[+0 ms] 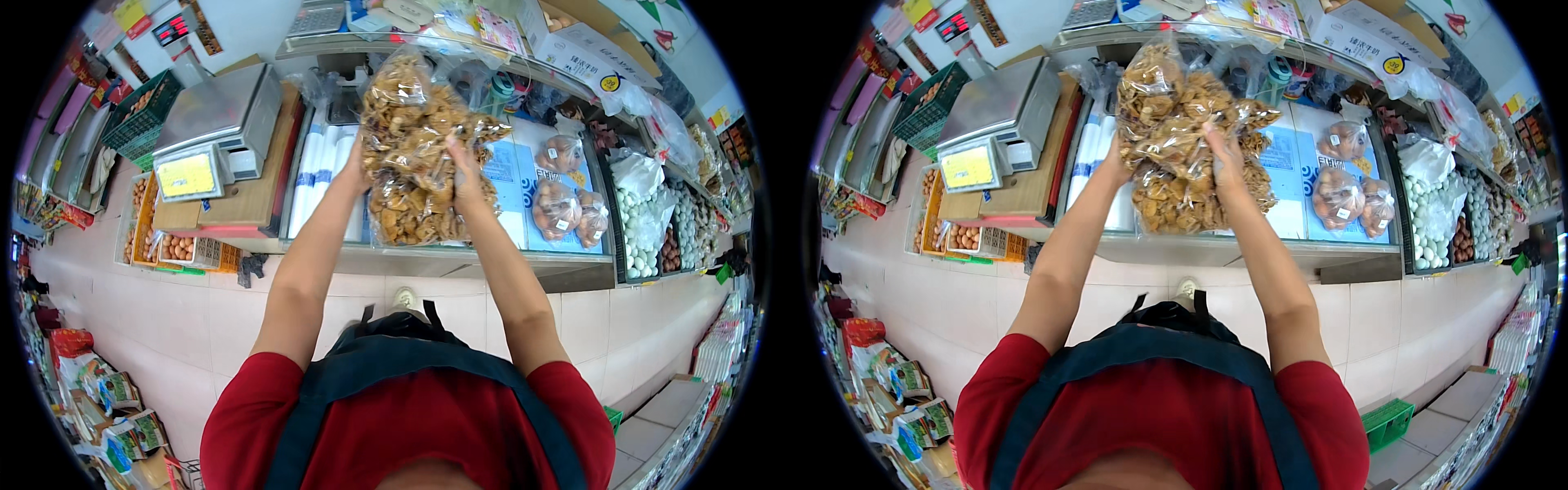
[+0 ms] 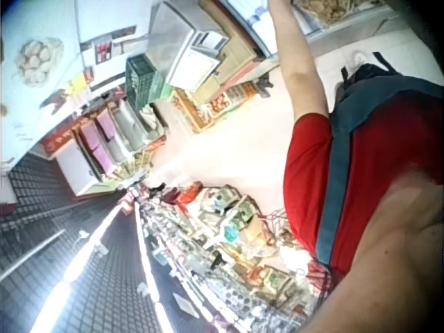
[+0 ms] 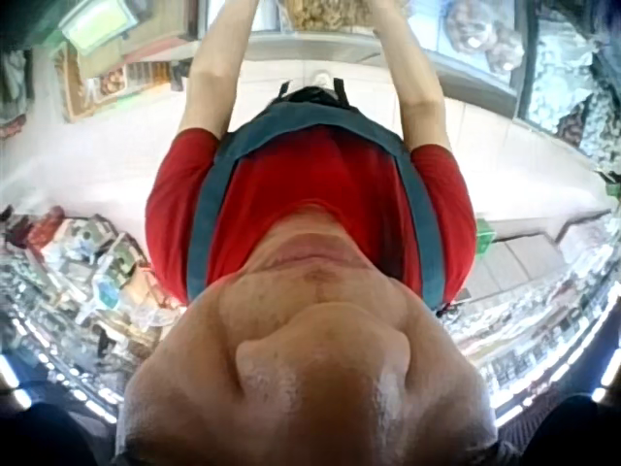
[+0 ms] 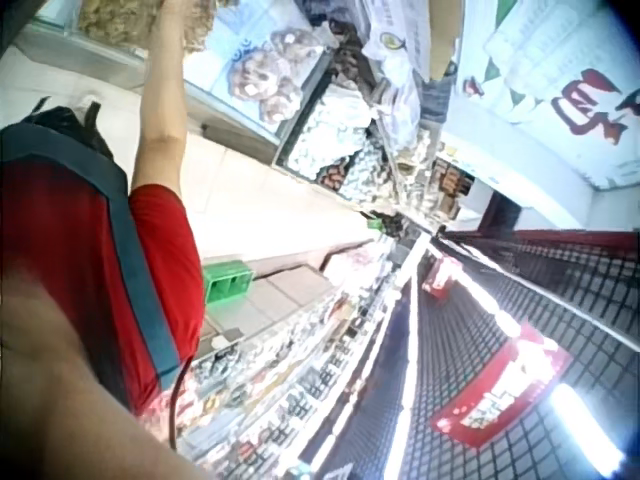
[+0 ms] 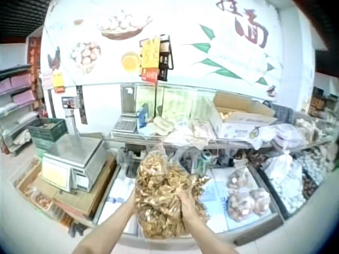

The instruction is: The person picks up multiple sealed bags of dried food items from a shelf and places them onto a digital scale. They then affix a printed label to each bag and set the labeled bags aside on the counter.

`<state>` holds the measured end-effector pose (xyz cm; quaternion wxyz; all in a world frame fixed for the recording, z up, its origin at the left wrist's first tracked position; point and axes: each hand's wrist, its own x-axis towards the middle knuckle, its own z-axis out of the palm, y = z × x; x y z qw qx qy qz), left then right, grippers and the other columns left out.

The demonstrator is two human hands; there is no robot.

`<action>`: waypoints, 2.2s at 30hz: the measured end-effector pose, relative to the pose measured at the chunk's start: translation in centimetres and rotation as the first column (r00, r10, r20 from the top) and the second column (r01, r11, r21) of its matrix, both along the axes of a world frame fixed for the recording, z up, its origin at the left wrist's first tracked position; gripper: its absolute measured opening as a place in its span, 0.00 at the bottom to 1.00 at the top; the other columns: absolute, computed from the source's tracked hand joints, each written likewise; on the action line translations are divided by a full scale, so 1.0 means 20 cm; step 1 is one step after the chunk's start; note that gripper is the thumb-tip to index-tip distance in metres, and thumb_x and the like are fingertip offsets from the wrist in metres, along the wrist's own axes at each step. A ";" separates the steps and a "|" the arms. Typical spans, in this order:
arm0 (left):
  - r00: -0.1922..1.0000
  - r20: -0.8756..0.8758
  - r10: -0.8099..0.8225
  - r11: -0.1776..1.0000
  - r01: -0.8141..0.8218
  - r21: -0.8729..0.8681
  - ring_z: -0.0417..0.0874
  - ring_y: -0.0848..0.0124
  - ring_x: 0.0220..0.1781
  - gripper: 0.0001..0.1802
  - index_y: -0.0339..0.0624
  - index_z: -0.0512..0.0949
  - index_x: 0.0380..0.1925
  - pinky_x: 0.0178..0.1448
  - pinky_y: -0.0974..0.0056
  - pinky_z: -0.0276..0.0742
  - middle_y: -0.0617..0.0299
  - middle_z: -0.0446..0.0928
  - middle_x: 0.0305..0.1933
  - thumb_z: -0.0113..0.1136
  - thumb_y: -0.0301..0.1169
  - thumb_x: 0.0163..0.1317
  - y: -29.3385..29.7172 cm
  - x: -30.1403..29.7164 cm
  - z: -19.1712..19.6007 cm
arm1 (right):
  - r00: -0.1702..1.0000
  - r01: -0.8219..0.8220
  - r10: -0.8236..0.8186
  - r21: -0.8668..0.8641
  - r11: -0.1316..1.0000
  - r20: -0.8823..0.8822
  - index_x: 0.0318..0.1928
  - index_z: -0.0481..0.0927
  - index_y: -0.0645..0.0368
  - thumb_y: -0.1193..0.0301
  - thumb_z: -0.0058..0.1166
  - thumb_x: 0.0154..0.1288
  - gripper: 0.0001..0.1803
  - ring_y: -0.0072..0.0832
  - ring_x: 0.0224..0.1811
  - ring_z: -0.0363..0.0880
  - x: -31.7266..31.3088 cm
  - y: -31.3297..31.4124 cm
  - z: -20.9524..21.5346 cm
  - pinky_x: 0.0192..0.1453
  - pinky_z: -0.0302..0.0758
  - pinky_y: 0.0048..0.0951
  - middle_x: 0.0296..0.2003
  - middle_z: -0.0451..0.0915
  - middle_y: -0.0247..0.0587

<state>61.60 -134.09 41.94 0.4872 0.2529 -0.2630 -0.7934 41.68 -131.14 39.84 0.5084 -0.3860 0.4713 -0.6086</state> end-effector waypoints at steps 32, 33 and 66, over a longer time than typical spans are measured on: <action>-0.129 0.867 0.482 0.788 0.496 -0.364 0.47 0.39 0.73 0.57 0.36 0.54 0.66 0.76 0.42 0.42 0.42 0.49 0.72 0.75 0.43 0.37 0.30 0.07 -0.25 | -0.037 -0.003 0.322 0.323 0.947 -0.946 0.51 0.69 0.63 0.50 0.74 0.28 0.48 0.43 0.52 0.70 -0.65 -0.04 -0.13 0.56 0.66 0.41 0.45 0.74 0.48; -0.124 0.852 0.509 0.775 0.496 -0.392 0.49 0.41 0.72 0.56 0.33 0.55 0.65 0.76 0.42 0.40 0.40 0.51 0.71 0.74 0.41 0.36 0.24 0.07 -0.31 | -0.024 0.024 0.316 0.315 0.949 -0.948 0.51 0.69 0.63 0.50 0.73 0.28 0.48 0.43 0.51 0.71 -0.66 -0.03 -0.09 0.55 0.66 0.41 0.45 0.75 0.48; 0.638 0.574 0.514 0.840 -0.509 -0.187 0.74 0.70 0.51 0.24 0.37 0.75 0.51 0.57 0.63 0.69 0.57 0.75 0.48 0.47 0.47 0.70 0.70 0.89 0.14 | 0.889 -0.446 0.457 0.149 0.882 -0.041 0.53 0.79 0.63 0.56 0.42 0.75 0.24 0.27 0.54 0.74 1.06 0.28 0.22 0.62 0.66 0.29 0.49 0.79 0.40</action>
